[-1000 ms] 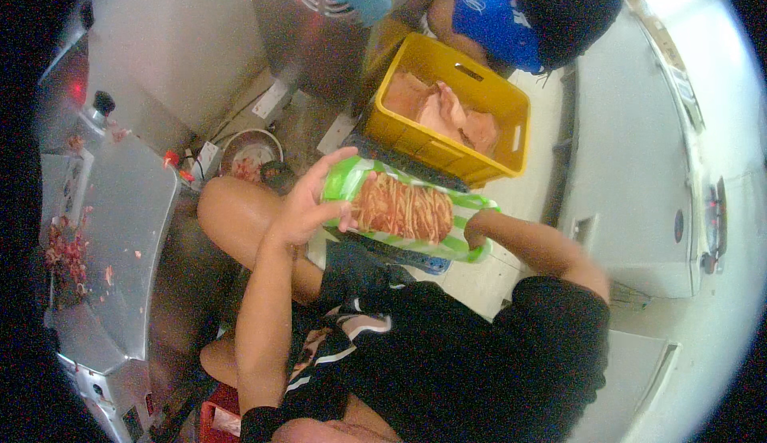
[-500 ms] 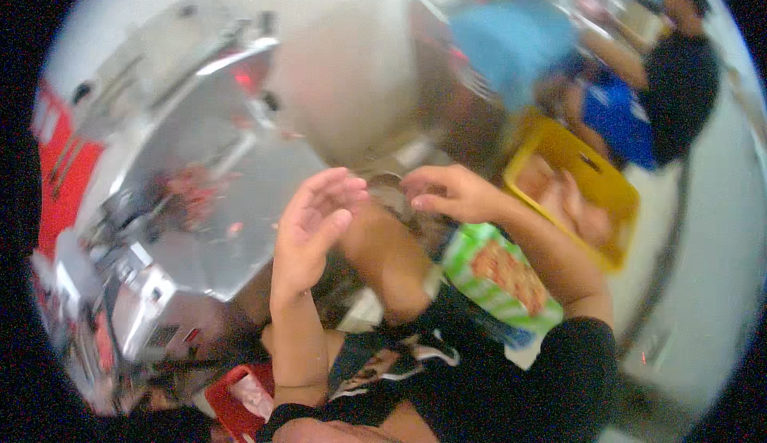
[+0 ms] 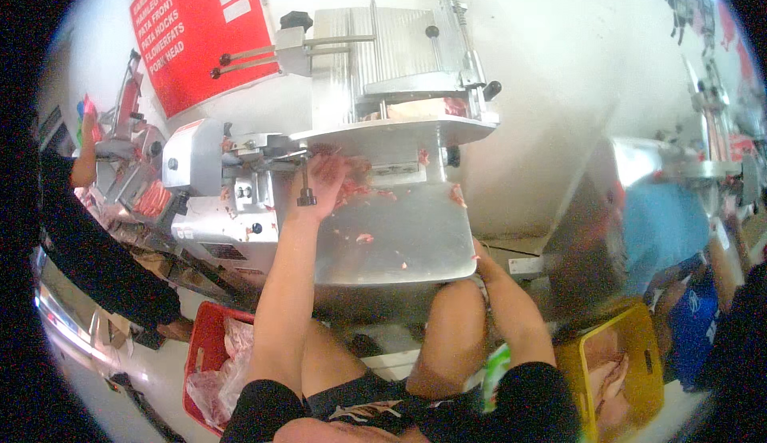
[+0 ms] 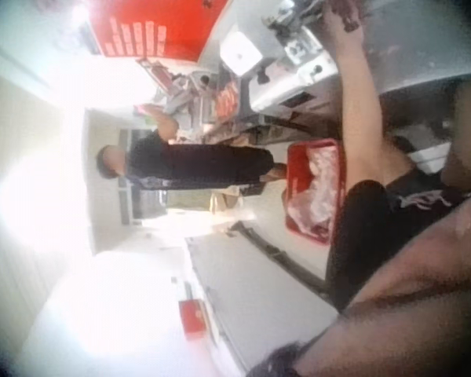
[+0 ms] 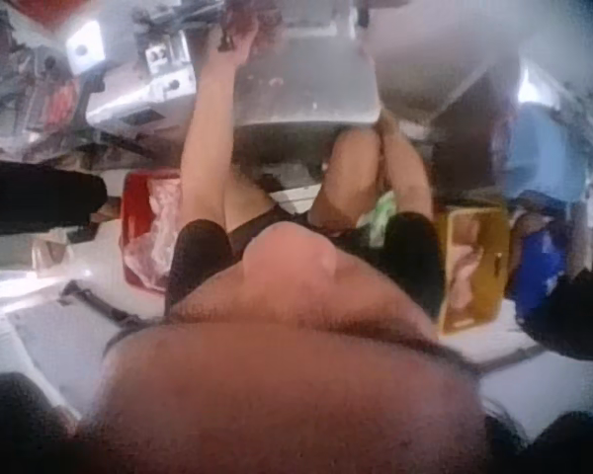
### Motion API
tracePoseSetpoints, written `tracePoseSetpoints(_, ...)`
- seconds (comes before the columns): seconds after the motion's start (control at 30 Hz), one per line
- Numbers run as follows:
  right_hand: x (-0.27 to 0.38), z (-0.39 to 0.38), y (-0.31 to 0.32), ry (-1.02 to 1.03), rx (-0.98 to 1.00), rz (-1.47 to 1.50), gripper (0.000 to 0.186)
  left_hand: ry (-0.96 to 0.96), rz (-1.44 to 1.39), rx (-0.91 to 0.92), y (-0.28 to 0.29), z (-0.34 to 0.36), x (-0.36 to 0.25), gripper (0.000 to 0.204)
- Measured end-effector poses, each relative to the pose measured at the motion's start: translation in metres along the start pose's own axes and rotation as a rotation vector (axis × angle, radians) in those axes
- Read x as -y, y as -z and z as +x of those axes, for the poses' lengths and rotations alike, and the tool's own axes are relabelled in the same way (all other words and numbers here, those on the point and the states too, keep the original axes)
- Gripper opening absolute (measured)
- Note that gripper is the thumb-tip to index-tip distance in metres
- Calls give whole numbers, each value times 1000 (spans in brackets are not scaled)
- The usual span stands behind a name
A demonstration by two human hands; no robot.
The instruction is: The person operates a meat slicer to cut large pieces of raw meat into thin slices. They feed the meat into the machine, collect the resulting slices, and place them into a green and white striped bag. The process is repeated multiple times with different pieces of meat.
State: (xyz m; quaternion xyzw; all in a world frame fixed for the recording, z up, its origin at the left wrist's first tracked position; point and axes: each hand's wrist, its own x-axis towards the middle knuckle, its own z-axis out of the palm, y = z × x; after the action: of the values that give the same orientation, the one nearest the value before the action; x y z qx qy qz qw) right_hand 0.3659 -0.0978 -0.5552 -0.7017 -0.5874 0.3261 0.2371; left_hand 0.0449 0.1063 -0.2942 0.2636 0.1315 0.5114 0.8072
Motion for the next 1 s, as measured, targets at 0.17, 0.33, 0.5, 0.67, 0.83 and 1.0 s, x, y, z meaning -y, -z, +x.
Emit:
tracePoseSetpoints(0.17,1,-7,7,77,-80,-42,45,135,-171,-33,-19,10,12,20)
tracePoseSetpoints(0.33,7,-22,30,172,-372,250,42,264,-266,37,-8,19,8,15)
tracePoseSetpoints(0.5,41,-39,80,13,-762,701,19,312,-281,-104,-5,3,22,16)
tracePoseSetpoints(0.67,154,-45,114,318,-783,564,27,188,-121,-82,33,-2,25,27)
tracePoseSetpoints(0.83,241,-45,91,446,-640,414,35,220,515,405,-12,-47,62,38)
tracePoseSetpoints(1.0,257,-40,84,179,-470,60,44,5,1140,361,-18,-51,62,43)
